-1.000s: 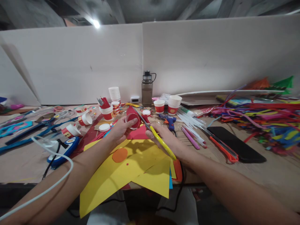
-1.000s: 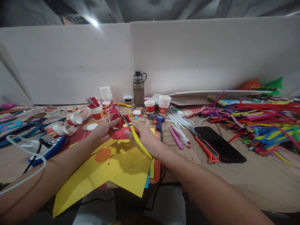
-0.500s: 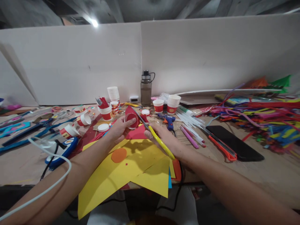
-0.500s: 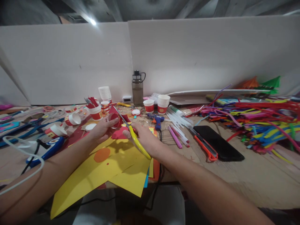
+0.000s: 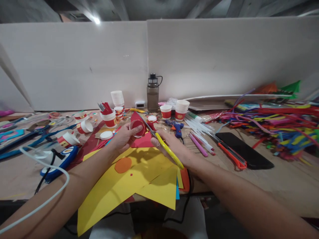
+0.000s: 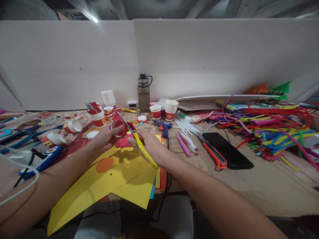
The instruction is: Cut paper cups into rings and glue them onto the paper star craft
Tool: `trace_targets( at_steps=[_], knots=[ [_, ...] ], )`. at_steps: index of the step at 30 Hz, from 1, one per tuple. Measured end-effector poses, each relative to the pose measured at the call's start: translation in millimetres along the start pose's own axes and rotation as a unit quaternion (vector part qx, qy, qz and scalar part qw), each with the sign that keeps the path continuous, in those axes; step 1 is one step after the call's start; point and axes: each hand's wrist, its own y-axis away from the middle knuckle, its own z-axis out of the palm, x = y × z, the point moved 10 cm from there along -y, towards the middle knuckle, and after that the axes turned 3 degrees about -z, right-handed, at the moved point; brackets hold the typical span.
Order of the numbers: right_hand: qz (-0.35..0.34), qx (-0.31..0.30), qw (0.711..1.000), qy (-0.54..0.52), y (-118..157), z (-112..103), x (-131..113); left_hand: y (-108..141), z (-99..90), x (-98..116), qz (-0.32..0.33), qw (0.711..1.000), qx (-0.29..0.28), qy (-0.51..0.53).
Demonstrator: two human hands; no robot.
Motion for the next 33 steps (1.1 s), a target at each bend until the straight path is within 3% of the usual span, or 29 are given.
trace_targets(
  at_steps=[11, 33],
  knots=[
    [-0.009, 0.001, 1.000, -0.003, 0.8, 3.2, 4.1, 0.4, -3.0, 0.7, -0.009, 1.000, 0.012, -0.001],
    [-0.001, -0.001, 1.000, 0.006, -0.4, 2.4, 4.0, -3.0, -0.1, 4.9, -0.018, 0.997, -0.058, -0.046]
  ],
)
